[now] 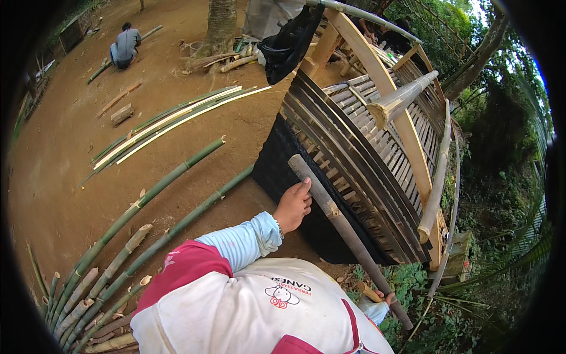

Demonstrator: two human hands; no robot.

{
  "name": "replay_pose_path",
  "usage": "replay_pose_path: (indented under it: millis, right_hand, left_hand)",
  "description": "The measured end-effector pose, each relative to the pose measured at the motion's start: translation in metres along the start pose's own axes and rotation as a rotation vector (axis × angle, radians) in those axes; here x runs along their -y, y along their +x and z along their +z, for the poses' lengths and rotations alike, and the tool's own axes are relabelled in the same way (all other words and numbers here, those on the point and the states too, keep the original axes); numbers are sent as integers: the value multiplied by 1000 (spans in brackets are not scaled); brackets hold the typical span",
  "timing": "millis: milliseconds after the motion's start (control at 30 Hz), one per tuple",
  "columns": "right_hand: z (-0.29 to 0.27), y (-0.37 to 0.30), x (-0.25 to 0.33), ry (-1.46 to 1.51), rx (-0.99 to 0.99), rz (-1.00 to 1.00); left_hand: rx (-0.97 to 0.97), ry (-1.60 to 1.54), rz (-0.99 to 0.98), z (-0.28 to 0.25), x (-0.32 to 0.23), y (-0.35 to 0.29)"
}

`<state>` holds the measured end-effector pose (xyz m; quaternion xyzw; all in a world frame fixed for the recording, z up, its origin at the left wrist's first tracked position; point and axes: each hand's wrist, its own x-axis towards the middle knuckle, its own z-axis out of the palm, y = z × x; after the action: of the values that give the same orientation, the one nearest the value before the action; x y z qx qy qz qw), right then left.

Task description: The person assembles a bamboo structure by inserting thin bamboo strips into a frame and securing them with a wooden mallet. They repeatedly position the strips and tap them into place, working on the side of a large curved frame outdoors.

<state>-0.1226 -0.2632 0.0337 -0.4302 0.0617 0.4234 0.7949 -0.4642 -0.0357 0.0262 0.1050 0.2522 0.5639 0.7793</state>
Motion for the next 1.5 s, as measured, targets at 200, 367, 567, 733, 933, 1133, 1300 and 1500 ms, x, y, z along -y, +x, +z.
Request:
replay_pose_path:
  millis: [200, 367, 567, 733, 933, 1133, 1300, 1500]
  right_hand:
    - [12, 34, -34, 5, 78, 29]
    - [41, 67, -51, 77, 258, 38]
    - [91, 93, -79, 251, 246, 116]
    - [147, 99, -103, 258, 256, 85]
    - [199, 113, -144, 282, 219, -45]
    - [230, 128, -165, 263, 238, -173]
    - [260, 121, -173, 301, 219, -288]
    - [283, 120, -172, 380, 149, -277]
  left_hand:
    - [-114, -106, 2, -6, -13, 58]
    - [-109, -120, 83, 10, -44, 113]
    - [-147, -124, 177, 33, -78, 169]
    - [-107, -87, 164, 39, -109, 217]
    - [-99, -24, 112, 41, -156, 261]
    - [-109, 198, 93, 35, -181, 284]
    - [-74, 948, 220, 20, -205, 300]
    - [84, 1120, 173, 20, -228, 306]
